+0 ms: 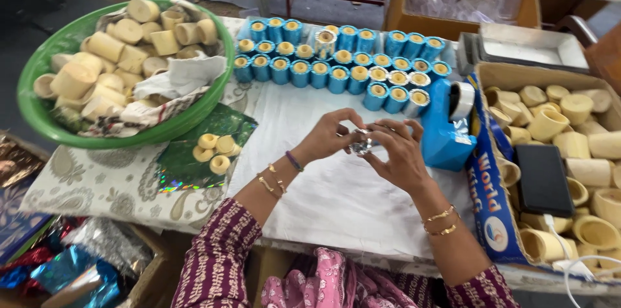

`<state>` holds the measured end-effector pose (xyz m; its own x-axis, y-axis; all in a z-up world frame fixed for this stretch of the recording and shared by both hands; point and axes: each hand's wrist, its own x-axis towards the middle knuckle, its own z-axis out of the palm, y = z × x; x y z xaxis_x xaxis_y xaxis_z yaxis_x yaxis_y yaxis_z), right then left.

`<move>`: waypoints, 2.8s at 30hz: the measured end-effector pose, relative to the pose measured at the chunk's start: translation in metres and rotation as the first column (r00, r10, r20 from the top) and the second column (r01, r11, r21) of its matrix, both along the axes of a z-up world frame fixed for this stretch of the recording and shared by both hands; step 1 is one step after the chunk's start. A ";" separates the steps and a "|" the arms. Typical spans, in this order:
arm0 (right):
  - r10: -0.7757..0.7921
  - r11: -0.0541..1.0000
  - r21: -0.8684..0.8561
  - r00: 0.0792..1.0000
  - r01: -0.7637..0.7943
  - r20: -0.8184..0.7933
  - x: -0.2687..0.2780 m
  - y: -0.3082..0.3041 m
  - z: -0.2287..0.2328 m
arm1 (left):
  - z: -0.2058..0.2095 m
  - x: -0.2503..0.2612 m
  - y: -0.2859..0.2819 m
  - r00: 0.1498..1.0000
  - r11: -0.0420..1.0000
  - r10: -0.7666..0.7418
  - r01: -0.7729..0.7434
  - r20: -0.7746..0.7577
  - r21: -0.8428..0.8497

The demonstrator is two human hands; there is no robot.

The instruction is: The person is wrapping small pots with decorative foil and arranging them in a blue tray.

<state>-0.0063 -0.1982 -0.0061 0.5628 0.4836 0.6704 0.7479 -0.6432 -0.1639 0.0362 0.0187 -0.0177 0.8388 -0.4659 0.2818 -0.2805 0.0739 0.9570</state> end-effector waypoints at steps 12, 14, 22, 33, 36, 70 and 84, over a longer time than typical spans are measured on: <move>-0.112 0.969 -0.191 0.971 0.154 0.212 0.003 -0.001 -0.002 | 0.010 0.004 0.010 0.885 0.987 -0.095 0.024 -0.456 -0.158; -0.095 0.963 -0.220 0.961 0.155 0.258 0.008 -0.002 -0.013 | -0.013 0.013 0.011 0.874 0.979 -0.178 0.108 -0.452 -0.175; -0.062 0.972 -0.187 0.926 0.140 0.372 0.025 -0.009 -0.035 | -0.003 0.008 0.016 0.925 0.947 -0.317 0.295 -0.211 -0.127; 0.061 0.948 0.276 0.763 0.157 -0.644 0.036 -0.005 -0.037 | -0.045 0.021 0.008 0.997 0.990 -0.035 0.026 0.068 0.137; 0.081 0.932 0.313 0.733 0.185 -0.675 0.035 0.000 -0.041 | -0.047 0.023 0.009 0.994 0.971 -0.071 0.049 0.085 0.236; 0.370 0.787 0.553 0.508 0.274 -0.778 0.053 0.016 -0.049 | -0.071 0.048 0.022 0.903 0.991 -0.072 0.016 -0.424 -0.134; 0.374 0.724 0.625 0.596 0.291 -0.711 0.043 0.018 -0.045 | -0.058 0.036 0.006 0.931 0.995 0.095 -0.103 -0.352 -0.004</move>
<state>0.0370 -0.1799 -0.0514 0.9779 0.1722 0.1185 0.1356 -0.0912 -0.9866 0.0726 0.0251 -0.0762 0.9277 -0.3722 -0.0297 0.0659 0.0850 0.9942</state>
